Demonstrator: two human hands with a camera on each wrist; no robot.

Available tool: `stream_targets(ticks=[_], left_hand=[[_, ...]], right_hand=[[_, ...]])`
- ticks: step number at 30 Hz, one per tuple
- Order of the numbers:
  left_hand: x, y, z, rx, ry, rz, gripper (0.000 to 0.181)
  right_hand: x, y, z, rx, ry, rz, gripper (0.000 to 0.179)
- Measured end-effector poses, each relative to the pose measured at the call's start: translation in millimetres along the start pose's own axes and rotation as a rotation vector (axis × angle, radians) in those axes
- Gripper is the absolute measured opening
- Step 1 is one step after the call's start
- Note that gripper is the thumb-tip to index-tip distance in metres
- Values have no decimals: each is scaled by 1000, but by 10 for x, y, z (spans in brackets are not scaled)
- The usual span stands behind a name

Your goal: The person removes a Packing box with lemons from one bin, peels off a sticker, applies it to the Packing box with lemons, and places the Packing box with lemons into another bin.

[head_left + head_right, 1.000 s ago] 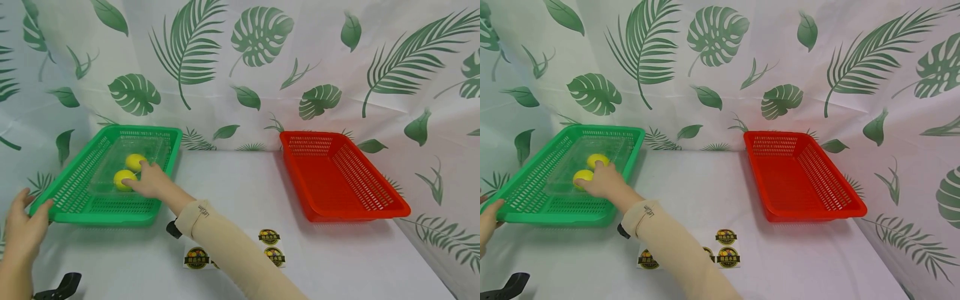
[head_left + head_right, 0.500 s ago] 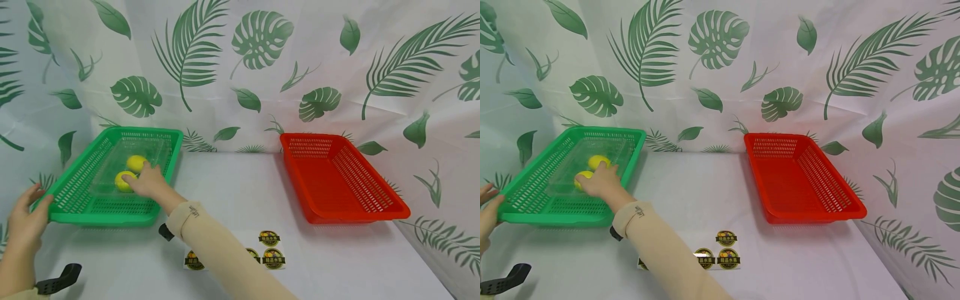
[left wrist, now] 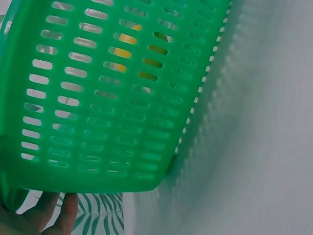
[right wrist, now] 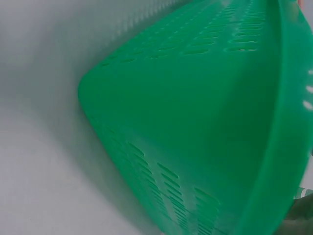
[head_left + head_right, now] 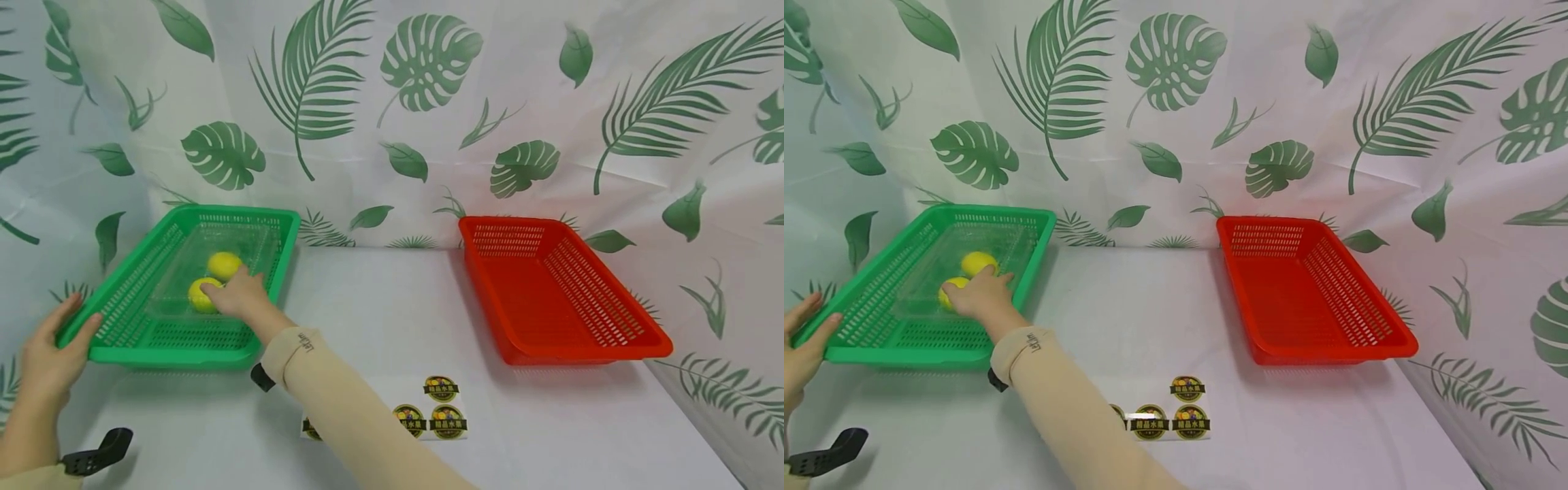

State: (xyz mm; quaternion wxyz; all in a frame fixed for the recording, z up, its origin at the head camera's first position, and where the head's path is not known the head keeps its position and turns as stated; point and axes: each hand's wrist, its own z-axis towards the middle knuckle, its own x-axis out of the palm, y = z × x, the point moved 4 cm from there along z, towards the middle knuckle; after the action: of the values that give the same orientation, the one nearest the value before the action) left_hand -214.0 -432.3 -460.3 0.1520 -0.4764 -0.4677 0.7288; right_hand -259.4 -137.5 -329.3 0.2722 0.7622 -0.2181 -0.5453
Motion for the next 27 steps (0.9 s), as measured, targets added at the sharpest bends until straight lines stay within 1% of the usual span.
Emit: stream_targets(ticks=[2, 5, 9, 16, 19, 24, 27], left_hand=[[13, 49, 47, 3, -1, -3, 58], [26, 83, 81, -5, 5, -9, 57], [12, 93, 78, -7, 25, -13, 58], [-3, 115, 63, 11, 51, 35, 58], [-7, 120, 70, 26, 64, 39, 59], [-25, 126, 85, 67, 102, 50, 62], [-31, 127, 81, 83, 132, 53, 63]], right_hand=[[13, 2, 2, 17, -8, -26, 76], [32, 5, 2, 36, -23, -58, 77], [76, 15, 4, 35, -36, -60, 77], [185, -7, 13, 21, -33, 9, 80], [201, -18, 25, 31, -39, 36, 81], [220, -32, 67, 59, -50, 109, 82], [238, -48, 104, 91, -45, 179, 83]])
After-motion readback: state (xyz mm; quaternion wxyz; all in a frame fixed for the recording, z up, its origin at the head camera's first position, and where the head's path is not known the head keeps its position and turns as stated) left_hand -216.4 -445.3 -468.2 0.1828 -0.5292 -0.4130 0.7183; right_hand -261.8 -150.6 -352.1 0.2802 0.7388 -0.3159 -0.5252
